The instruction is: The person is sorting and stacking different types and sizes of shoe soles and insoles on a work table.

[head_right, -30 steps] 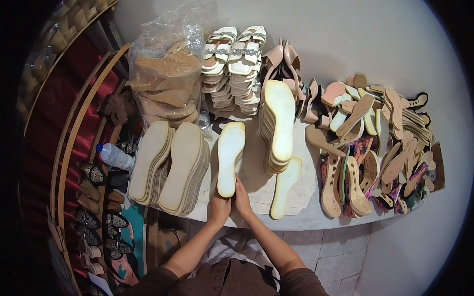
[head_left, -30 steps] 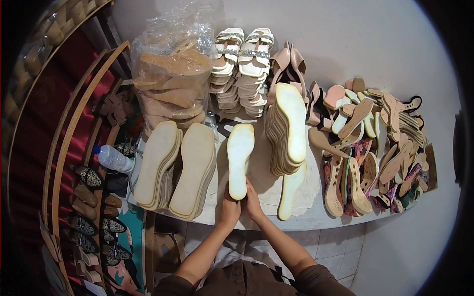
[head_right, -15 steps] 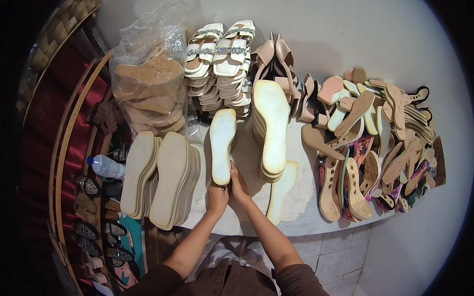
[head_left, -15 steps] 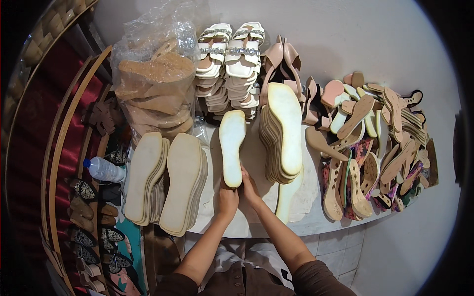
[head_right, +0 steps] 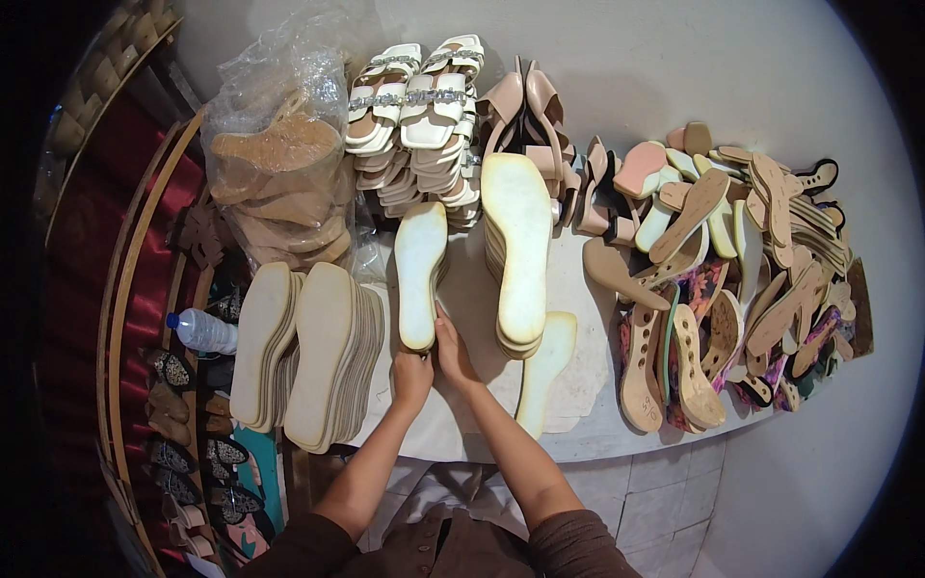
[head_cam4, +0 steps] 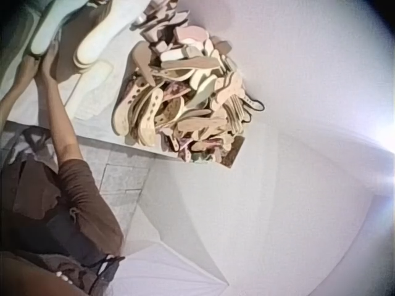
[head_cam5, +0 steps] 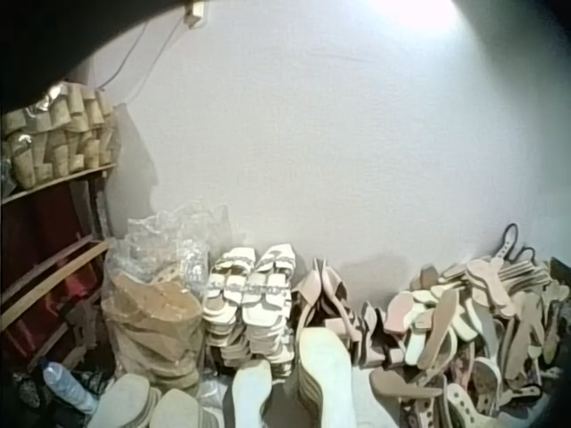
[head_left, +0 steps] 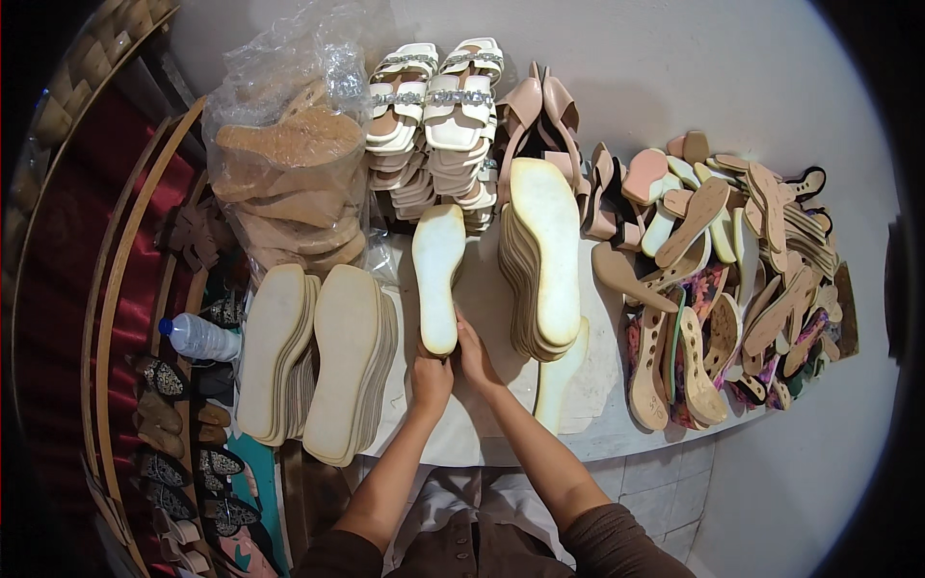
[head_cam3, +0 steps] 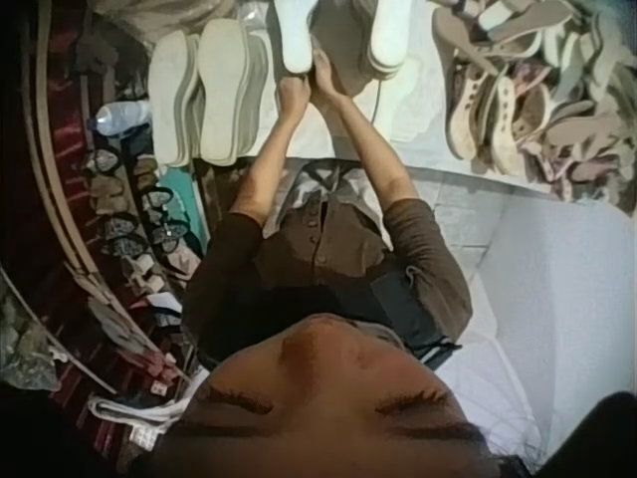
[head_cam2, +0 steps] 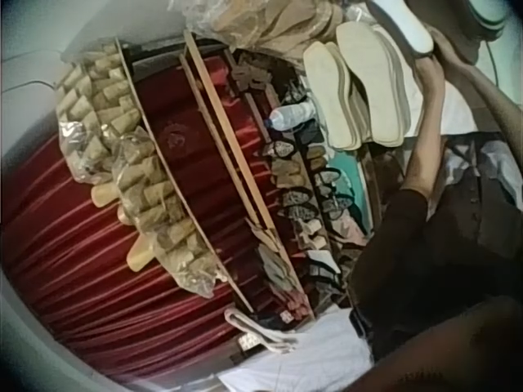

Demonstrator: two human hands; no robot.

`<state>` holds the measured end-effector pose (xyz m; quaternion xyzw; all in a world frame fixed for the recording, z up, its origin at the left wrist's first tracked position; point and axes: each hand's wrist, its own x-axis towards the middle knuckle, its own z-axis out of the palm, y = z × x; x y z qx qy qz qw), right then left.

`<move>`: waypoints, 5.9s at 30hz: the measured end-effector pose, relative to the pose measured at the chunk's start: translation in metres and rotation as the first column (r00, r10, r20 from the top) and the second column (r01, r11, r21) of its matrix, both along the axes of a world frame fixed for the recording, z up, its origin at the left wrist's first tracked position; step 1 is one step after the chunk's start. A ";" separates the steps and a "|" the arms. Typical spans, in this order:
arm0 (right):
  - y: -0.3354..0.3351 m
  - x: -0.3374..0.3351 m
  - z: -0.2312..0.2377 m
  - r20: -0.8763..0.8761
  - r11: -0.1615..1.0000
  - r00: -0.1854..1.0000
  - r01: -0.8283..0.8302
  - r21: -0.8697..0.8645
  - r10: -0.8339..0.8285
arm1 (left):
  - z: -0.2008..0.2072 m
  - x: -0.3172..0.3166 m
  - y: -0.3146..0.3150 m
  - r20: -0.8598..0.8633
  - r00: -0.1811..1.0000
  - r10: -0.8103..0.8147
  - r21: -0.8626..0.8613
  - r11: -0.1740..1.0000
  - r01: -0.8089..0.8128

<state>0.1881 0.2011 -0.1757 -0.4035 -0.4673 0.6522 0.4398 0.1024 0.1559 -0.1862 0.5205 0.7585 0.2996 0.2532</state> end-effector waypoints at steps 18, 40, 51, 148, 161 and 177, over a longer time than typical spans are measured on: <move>-0.133 0.067 0.028 0.440 0.852 0.803 0.152 0.501 -0.402 | 0.026 0.067 -0.114 0.095 0.984 -0.150 0.205 0.970 0.128; -0.220 0.159 -0.019 0.354 0.992 0.930 0.118 -0.045 -0.095 | 0.020 0.134 -0.201 0.639 0.768 0.045 0.016 0.997 -0.072; -0.240 0.108 0.015 0.345 0.963 0.937 -0.044 0.267 -0.053 | 0.031 0.095 -0.240 0.601 0.785 0.149 0.171 0.936 -0.308; 0.119 0.420 0.115 0.299 0.902 0.889 0.229 0.367 -0.348 | 0.101 0.364 0.213 0.094 0.853 -0.513 0.207 0.849 0.487; 0.111 0.403 0.128 0.283 0.894 0.902 0.199 0.400 -0.328 | 0.143 0.348 0.161 0.980 0.097 -0.171 0.136 0.946 0.294; 0.143 0.511 0.207 0.509 0.637 -0.407 -0.299 0.710 -0.758 | 0.168 0.381 0.142 0.952 0.208 -0.224 0.148 0.934 0.326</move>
